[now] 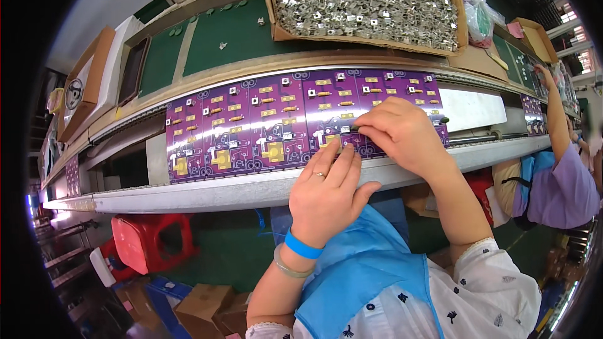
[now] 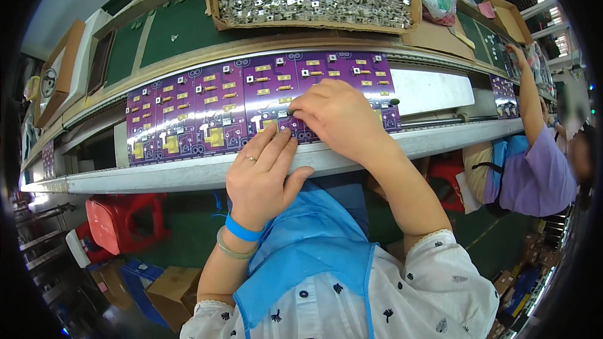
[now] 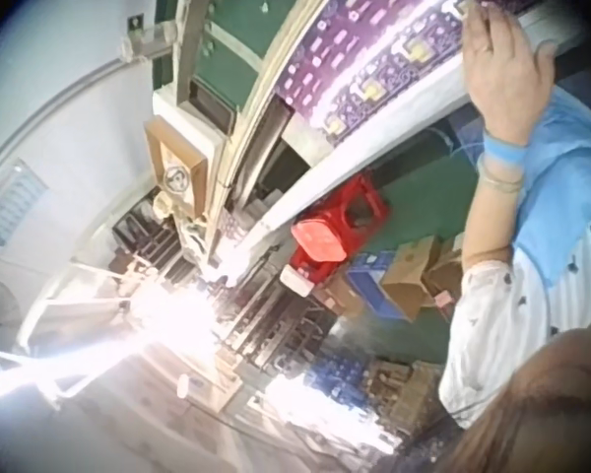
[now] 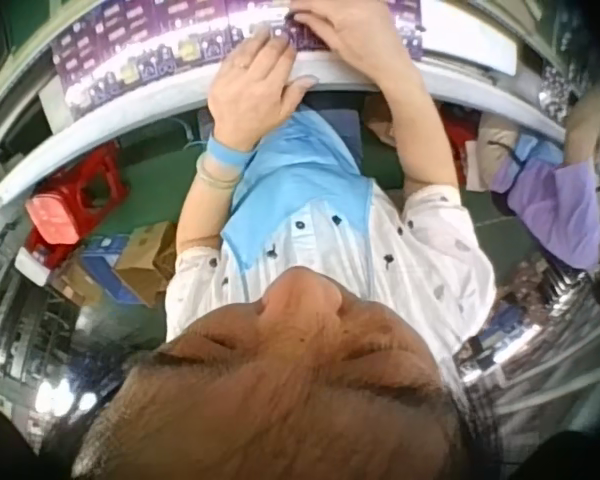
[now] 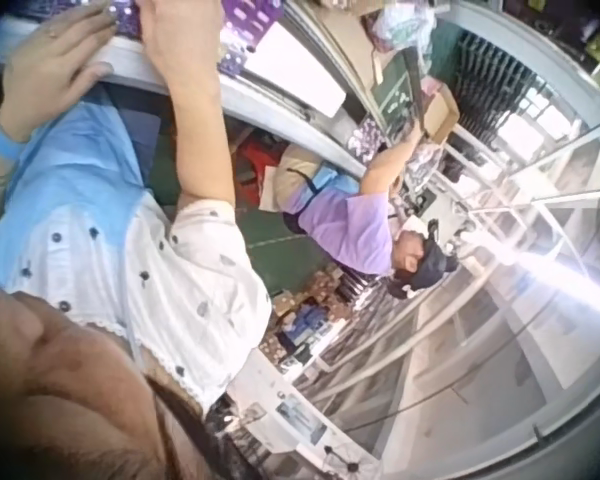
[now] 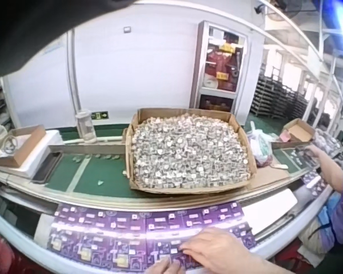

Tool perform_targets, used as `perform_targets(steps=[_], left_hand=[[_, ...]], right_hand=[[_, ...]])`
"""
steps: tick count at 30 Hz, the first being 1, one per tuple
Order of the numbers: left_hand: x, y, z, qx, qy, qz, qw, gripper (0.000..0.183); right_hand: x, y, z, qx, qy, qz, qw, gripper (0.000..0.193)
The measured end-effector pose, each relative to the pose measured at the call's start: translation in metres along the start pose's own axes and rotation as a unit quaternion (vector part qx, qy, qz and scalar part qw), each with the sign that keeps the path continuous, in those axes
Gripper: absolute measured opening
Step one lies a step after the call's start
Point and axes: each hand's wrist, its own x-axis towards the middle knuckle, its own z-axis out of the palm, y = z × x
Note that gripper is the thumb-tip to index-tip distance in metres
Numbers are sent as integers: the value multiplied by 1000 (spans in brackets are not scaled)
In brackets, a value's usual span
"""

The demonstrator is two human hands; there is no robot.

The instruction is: The person places small silver electronic components onto a purple circuit board by hand. They pick components from a large cardboard box and insert them into designated slots on the board, occasionally adjusting their position. The person works at a long assembly table in a factory setting.

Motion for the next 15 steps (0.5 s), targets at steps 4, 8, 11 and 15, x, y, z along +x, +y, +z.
perform_targets(steps=[4, 8, 11, 15], left_hand=[[0, -1, 0, -1, 5, 1, 1000, 42], [1, 0, 0, -5, 5, 1, 1000, 43], [-1, -1, 1, -4, 7, -1, 1000, 43], [1, -1, -2, -3, 6, 0, 1000, 43]], right_hand=[[6, 5, -2, 35, -20, 14, 999, 13], [8, 9, -4, 51, -26, 21, 998, 13], [8, 9, -3, 59, -30, 34, 997, 13], [6, 9, -2, 69, -25, 43, 996, 14]])
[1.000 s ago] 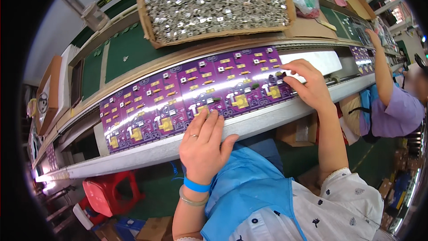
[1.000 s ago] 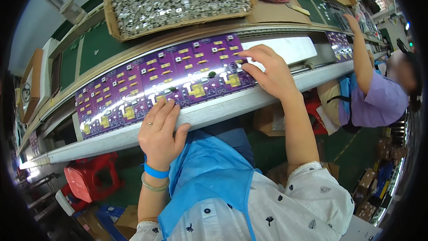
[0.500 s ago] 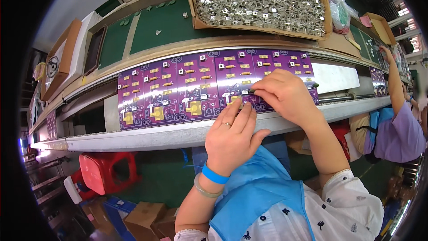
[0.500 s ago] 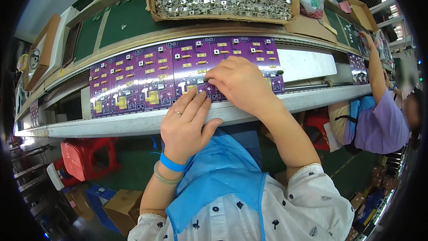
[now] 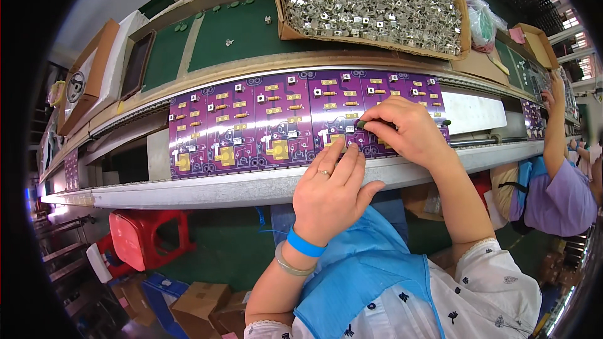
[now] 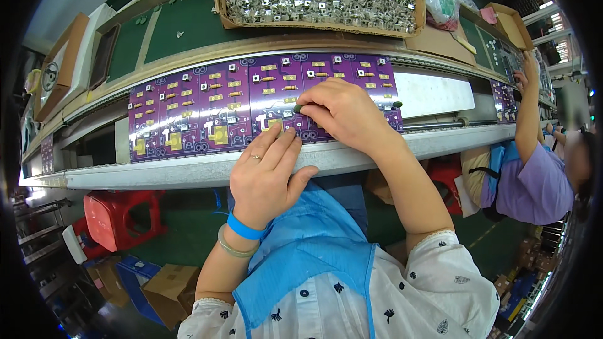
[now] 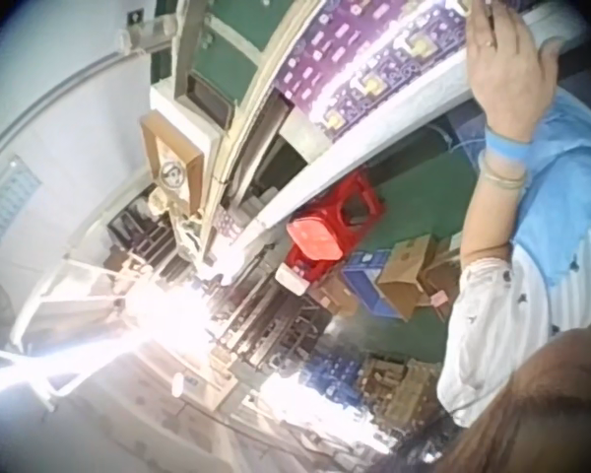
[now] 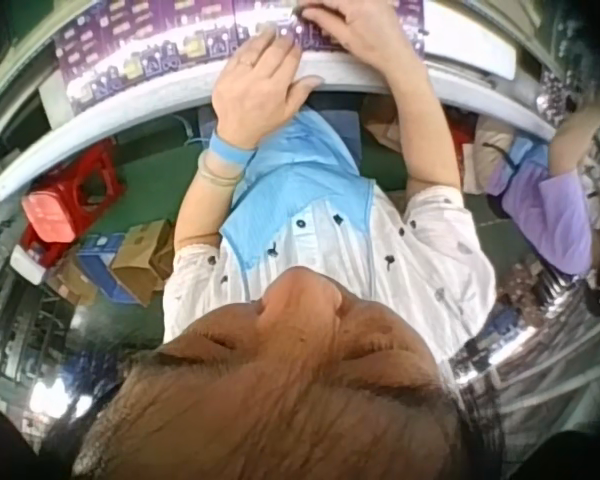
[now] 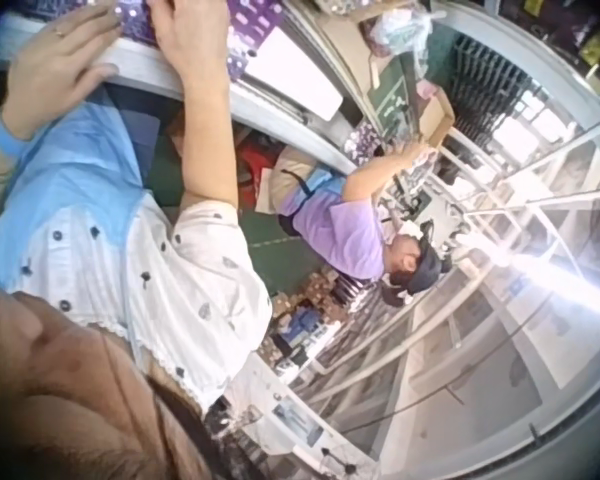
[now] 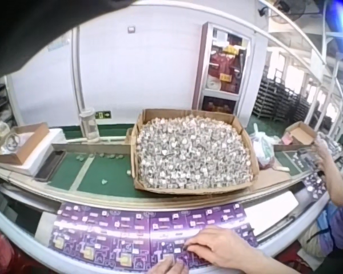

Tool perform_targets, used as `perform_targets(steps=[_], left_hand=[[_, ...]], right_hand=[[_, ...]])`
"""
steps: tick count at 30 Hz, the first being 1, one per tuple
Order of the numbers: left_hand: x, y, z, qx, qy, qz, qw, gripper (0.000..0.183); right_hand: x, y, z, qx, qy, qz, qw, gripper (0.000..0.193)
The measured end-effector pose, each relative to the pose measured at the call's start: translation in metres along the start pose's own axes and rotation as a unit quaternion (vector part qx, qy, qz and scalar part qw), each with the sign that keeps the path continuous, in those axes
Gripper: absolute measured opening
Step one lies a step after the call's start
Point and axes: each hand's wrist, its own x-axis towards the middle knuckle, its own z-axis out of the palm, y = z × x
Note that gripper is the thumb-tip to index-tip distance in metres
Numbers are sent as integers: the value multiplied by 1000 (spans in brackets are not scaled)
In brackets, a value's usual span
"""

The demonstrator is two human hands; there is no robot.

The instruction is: The person places small silver electronic components onto a purple circuit board by hand. They pick components from a large cardboard box and insert them into designated slots on the board, occasionally adjusting their position. The person works at a long assembly table in a factory setting.

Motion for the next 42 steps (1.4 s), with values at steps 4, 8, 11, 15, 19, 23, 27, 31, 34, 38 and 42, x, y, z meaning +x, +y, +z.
perform_targets(steps=[4, 8, 11, 15, 19, 23, 27, 31, 34, 38, 42], left_hand=[[-1, -1, 0, 4, -3, 1, 1000, 42], [-1, 0, 1, 6, -16, -1, 1000, 40], [2, 3, -1, 6, -19, 5, 1000, 39], [5, 13, -1, -16, -16, 19, 1000, 40], [24, 45, 22, -111, -78, 89, 987, 47], [49, 82, 57, -151, -130, 142, 970, 52], [55, 98, 80, -132, -160, 150, 967, 57], [54, 97, 85, -98, -198, 150, 964, 61], [56, 97, 85, -96, -208, 151, 962, 62], [65, 98, 84, -112, -204, 136, 963, 64], [86, 95, 81, -64, -205, 129, 968, 68]], right_hand=[[-3, -6, -4, 10, 8, 33, 999, 16], [-19, -3, -34, -13, 102, 64, 993, 18], [-45, 22, -74, 18, 196, 169, 966, 18], [-87, 86, -103, 167, 158, 312, 922, 35], [-92, 99, -94, 417, 38, 440, 795, 70], [-86, 117, -96, 557, -34, 451, 697, 85], [-83, 131, -99, 593, -109, 455, 655, 80], [-81, 137, -93, 616, -121, 452, 633, 81], [-81, 142, -90, 620, -122, 453, 629, 81], [-86, 148, -88, 645, -128, 430, 618, 80], [-87, 144, -94, 641, -126, 426, 625, 79]])
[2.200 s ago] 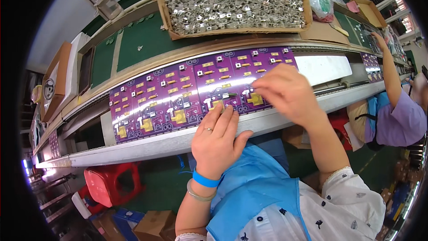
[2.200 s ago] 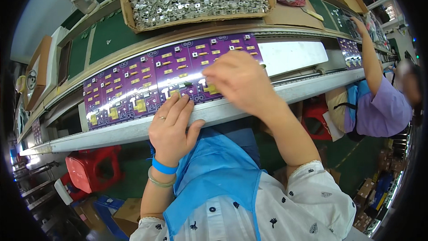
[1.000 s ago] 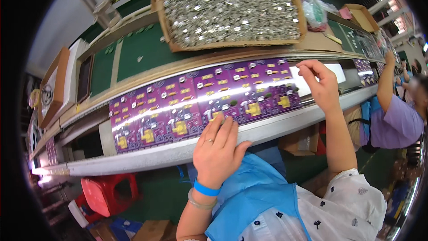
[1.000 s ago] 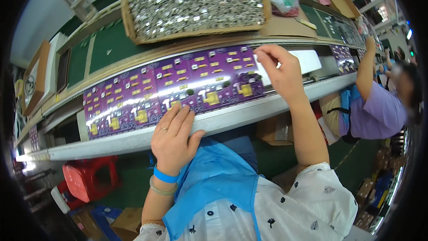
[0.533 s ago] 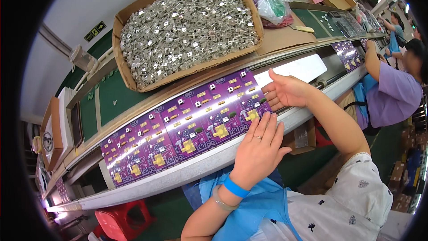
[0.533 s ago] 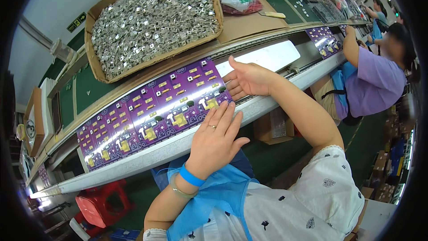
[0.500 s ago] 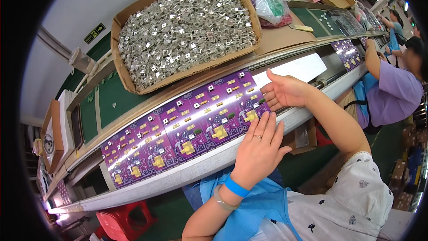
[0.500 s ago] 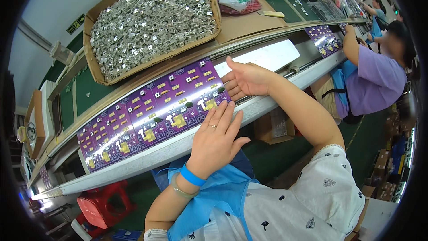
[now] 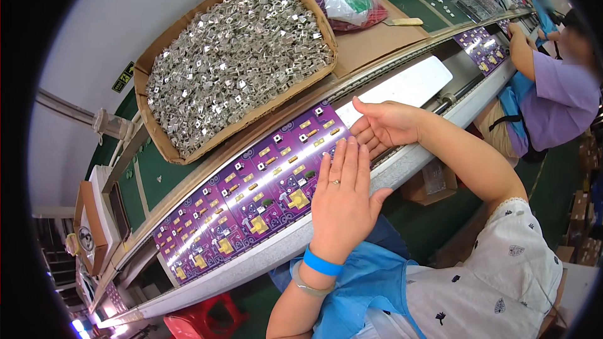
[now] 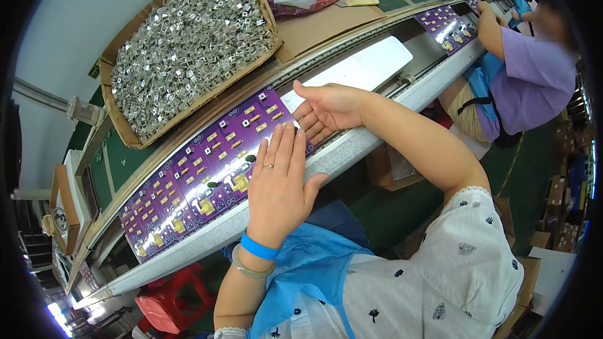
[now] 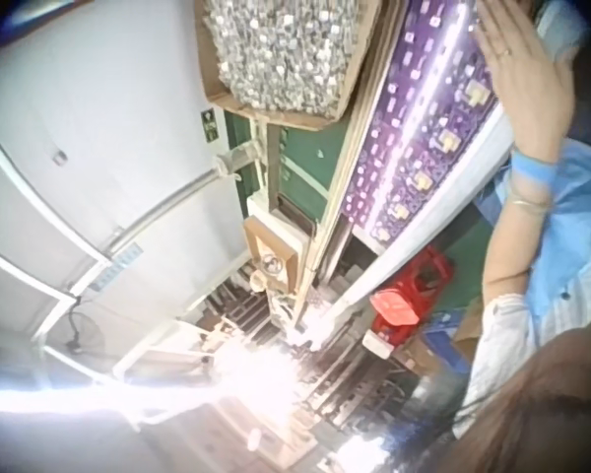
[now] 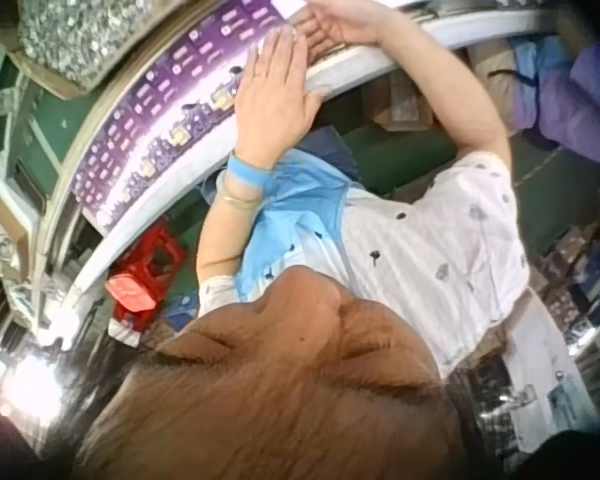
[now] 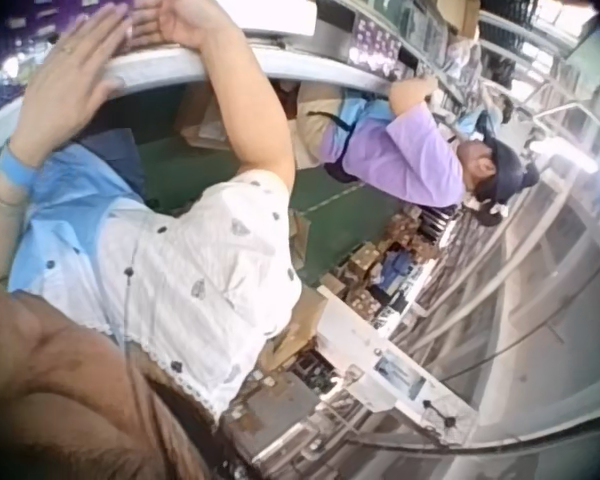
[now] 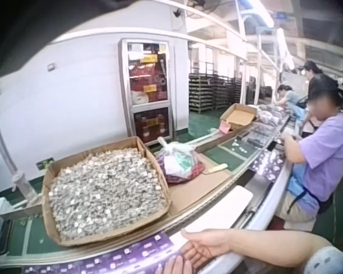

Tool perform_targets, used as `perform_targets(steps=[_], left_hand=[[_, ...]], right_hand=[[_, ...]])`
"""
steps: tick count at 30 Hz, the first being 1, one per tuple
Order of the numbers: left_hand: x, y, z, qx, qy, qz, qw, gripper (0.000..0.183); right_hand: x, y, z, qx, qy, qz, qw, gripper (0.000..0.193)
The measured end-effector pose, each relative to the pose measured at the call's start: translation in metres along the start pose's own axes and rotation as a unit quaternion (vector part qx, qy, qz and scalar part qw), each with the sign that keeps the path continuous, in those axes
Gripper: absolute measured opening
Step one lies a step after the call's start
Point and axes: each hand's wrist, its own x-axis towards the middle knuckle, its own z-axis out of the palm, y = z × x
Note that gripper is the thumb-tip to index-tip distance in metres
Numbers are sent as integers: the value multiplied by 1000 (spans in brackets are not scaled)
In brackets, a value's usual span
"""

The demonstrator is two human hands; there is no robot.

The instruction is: The person places small silver electronic components onto a purple circuit board by hand. They pick components from a large cardboard box and insert them into designated slots on the board, occasionally adjusting their position. The person works at a long assembly table in a factory setting.

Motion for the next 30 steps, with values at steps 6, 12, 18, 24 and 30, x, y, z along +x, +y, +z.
perform_targets(steps=[6, 12, 18, 24, 30], left_hand=[[5, -3, 3, 14, -20, -3, 1000, 69], [1, -4, 3, 18, -24, -6, 1000, 69], [1, -5, 6, 15, -20, -1, 1000, 71], [1, -4, 7, 15, -17, -1, 1000, 71], [2, -4, 9, 11, -11, 0, 1000, 71]], right_hand=[[-5, -2, 1, 5, 1, 0, 1000, 77], [1, 0, 1, 1, -12, 11, 1000, 77], [-2, 0, 1, -17, 29, 8, 999, 75], [-1, -1, 1, -9, 9, 7, 1000, 68], [-2, -1, 2, -8, 18, 3, 1000, 64]])
